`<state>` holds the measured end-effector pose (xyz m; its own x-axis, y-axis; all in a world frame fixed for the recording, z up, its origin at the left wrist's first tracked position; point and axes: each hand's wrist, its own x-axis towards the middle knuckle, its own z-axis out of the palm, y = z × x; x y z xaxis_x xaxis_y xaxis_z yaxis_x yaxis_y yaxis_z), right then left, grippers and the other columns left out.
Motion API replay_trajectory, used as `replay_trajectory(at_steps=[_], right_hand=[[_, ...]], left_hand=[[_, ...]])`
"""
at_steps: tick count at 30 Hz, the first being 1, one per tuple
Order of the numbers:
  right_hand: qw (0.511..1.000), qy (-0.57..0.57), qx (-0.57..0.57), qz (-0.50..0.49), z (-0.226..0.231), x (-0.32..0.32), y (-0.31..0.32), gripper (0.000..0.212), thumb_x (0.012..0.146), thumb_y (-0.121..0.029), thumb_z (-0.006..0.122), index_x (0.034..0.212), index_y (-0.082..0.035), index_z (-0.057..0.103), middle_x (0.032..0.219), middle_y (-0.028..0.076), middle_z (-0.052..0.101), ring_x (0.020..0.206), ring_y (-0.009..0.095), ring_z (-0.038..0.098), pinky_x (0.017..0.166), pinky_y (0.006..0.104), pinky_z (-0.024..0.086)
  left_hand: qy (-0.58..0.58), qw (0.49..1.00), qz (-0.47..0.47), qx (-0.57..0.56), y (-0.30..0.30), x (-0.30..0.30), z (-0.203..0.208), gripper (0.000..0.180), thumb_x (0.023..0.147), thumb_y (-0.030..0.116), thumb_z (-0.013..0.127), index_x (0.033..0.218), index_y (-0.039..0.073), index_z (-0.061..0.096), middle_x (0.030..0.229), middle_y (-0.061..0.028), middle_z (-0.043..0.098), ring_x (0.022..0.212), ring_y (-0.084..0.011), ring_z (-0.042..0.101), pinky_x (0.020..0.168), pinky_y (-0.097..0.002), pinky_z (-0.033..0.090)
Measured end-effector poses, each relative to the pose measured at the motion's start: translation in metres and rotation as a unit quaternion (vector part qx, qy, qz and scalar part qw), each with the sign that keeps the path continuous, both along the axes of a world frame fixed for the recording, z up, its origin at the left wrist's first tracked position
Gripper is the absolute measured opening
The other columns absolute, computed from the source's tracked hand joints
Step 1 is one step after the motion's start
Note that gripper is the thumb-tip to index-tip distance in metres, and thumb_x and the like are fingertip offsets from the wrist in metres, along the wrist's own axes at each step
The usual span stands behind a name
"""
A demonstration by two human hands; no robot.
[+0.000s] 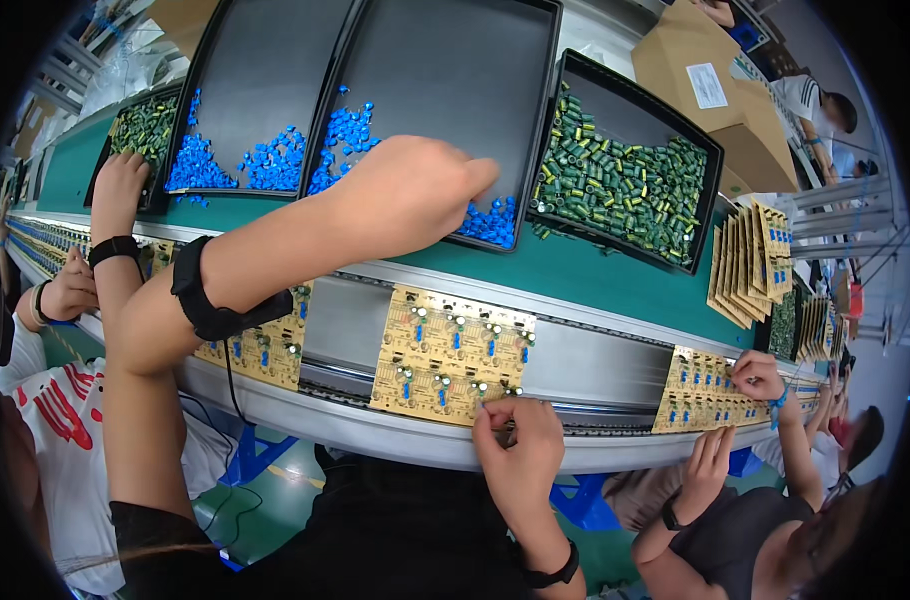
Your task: Manually assembling small components onto a circuit board at a production line station.
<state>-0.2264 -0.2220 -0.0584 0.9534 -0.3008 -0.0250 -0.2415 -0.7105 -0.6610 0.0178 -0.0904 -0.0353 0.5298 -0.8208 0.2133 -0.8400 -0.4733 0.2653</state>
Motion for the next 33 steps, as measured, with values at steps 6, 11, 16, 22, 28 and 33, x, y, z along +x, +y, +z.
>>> replay_trajectory(at_steps=[6,11,16,22,28,33], right_hand=[[1.000,0.002,-0.025,0.000,0.003,0.005,0.006,0.011,0.071,-0.004,0.069,0.071,-0.007,0.058,0.064,0.003,0.055,0.061,0.023,0.050,0.057,0.0355,0.039],[0.999,-0.016,-0.044,0.022,0.001,0.008,0.006,0.011,0.072,-0.004,0.068,0.071,-0.005,0.058,0.063,0.004,0.051,0.059,0.018,0.045,0.054,0.0308,0.036],[0.999,-0.005,-0.045,0.030,0.005,0.011,0.006,0.011,0.071,-0.004,0.067,0.069,-0.006,0.056,0.062,0.004,0.051,0.060,0.021,0.048,0.055,0.0335,0.037],[0.994,0.026,-0.082,0.065,0.011,0.021,0.003,0.013,0.069,-0.006,0.065,0.066,-0.007,0.053,0.060,0.004,0.052,0.063,0.025,0.053,0.058,0.0379,0.039],[0.990,0.011,-0.101,0.100,0.014,0.026,0.000,0.013,0.068,-0.005,0.064,0.067,-0.008,0.052,0.061,0.004,0.053,0.062,0.026,0.052,0.058,0.0381,0.037],[0.982,0.008,-0.131,0.133,0.014,0.029,0.002,0.013,0.069,-0.007,0.066,0.068,-0.008,0.053,0.064,0.005,0.055,0.065,0.026,0.053,0.059,0.0385,0.038]], left_hand=[[-0.040,0.994,-0.052,-0.088,0.005,0.003,-0.007,0.003,0.077,0.007,0.060,0.078,0.005,0.060,0.074,-0.0085,0.058,0.079,-0.0287,0.060,0.068,-0.0395,0.051],[-0.055,0.992,-0.068,-0.094,0.011,-0.005,-0.002,0.005,0.078,0.010,0.062,0.076,0.006,0.061,0.074,-0.0064,0.055,0.078,-0.0269,0.059,0.066,-0.0388,0.050],[-0.028,0.994,-0.064,-0.084,0.013,-0.016,0.005,0.008,0.069,0.003,0.060,0.075,0.004,0.065,0.079,-0.0096,0.060,0.082,-0.0283,0.061,0.068,-0.0385,0.051],[-0.035,0.989,-0.074,-0.119,0.009,-0.027,0.004,0.009,0.076,0.007,0.064,0.085,0.007,0.067,0.075,-0.0062,0.056,0.075,-0.0254,0.058,0.061,-0.0371,0.049],[0.006,0.988,-0.085,-0.131,0.013,-0.040,0.012,0.013,0.074,0.002,0.066,0.087,0.005,0.067,0.080,-0.0072,0.061,0.074,-0.0259,0.060,0.063,-0.0350,0.049],[0.022,0.988,-0.088,-0.123,0.015,-0.049,0.015,0.016,0.072,0.001,0.069,0.088,0.005,0.067,0.080,-0.0074,0.062,0.074,-0.0262,0.060,0.063,-0.0350,0.050]])
